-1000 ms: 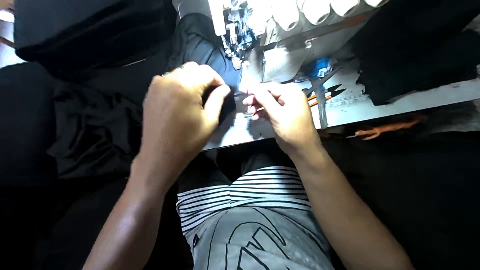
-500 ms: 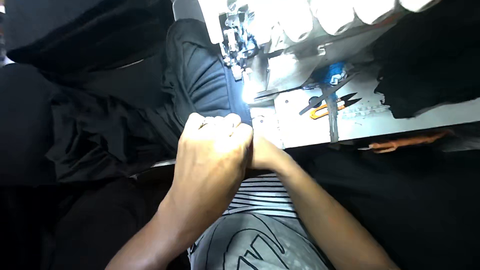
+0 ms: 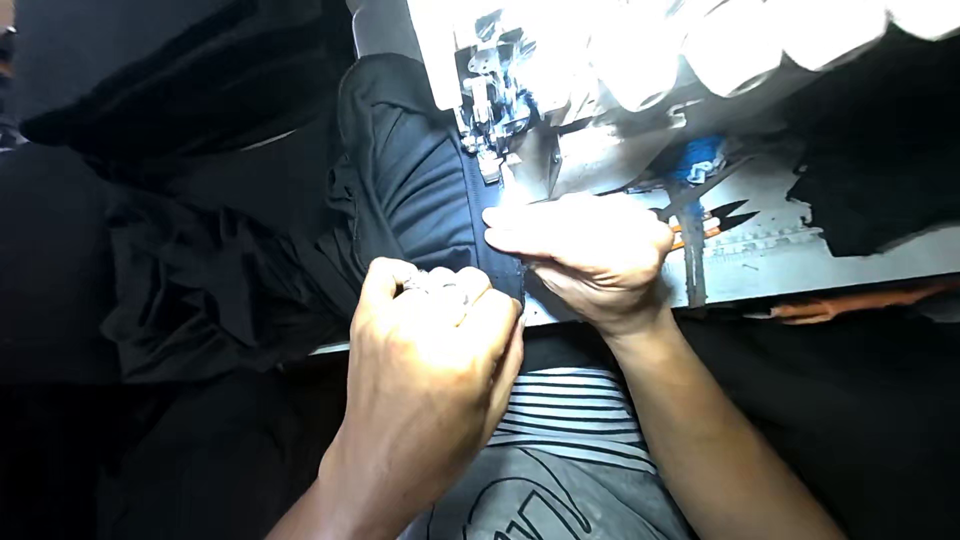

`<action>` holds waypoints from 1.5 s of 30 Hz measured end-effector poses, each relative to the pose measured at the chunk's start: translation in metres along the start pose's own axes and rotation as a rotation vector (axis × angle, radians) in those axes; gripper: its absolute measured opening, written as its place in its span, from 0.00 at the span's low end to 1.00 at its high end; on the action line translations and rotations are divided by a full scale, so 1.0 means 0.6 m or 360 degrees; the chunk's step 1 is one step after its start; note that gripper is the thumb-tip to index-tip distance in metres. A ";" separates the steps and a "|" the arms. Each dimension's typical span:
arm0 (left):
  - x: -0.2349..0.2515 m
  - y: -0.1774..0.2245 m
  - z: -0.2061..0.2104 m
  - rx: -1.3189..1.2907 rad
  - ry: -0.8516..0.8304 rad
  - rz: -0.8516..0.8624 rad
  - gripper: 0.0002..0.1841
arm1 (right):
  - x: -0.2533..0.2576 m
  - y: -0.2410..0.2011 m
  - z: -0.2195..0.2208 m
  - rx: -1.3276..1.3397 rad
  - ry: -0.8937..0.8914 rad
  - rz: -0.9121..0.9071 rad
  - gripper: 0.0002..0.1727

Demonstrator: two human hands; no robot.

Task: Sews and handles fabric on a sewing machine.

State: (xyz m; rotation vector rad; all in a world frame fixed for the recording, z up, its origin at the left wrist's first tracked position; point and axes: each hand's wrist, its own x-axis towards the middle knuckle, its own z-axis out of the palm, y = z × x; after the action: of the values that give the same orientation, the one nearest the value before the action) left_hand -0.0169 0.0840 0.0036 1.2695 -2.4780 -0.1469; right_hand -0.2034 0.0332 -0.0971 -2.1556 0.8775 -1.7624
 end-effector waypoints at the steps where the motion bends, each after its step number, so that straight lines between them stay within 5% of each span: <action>1: 0.000 -0.001 0.002 -0.0011 -0.0006 -0.0010 0.09 | -0.003 0.002 0.001 0.0015 0.0011 0.0011 0.06; 20: 0.044 -0.029 0.020 0.0033 0.0160 -0.0051 0.09 | -0.018 -0.006 0.020 -0.0112 0.0233 0.0245 0.09; 31: 0.094 -0.110 0.003 -0.0084 0.0148 -0.0316 0.10 | -0.049 -0.051 -0.021 -0.0040 0.0190 0.0431 0.06; 36: 0.013 -0.062 -0.002 -0.0135 0.0142 -0.0324 0.12 | -0.067 -0.062 -0.034 0.0120 0.0173 0.0683 0.07; 41: -0.001 0.009 0.095 -0.0395 0.0082 -0.0107 0.08 | -0.023 -0.067 -0.029 0.0250 0.0006 0.1261 0.16; 45: -0.002 0.001 0.067 -0.0473 -0.0005 0.0012 0.09 | 0.002 -0.071 -0.033 0.0428 -0.0060 0.1433 0.07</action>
State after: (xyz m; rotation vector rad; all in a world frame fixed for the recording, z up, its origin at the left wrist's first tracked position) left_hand -0.0312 0.0827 -0.0339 1.1334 -2.3536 -0.4950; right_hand -0.2090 0.0701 -0.0688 -1.2830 1.2428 -1.2611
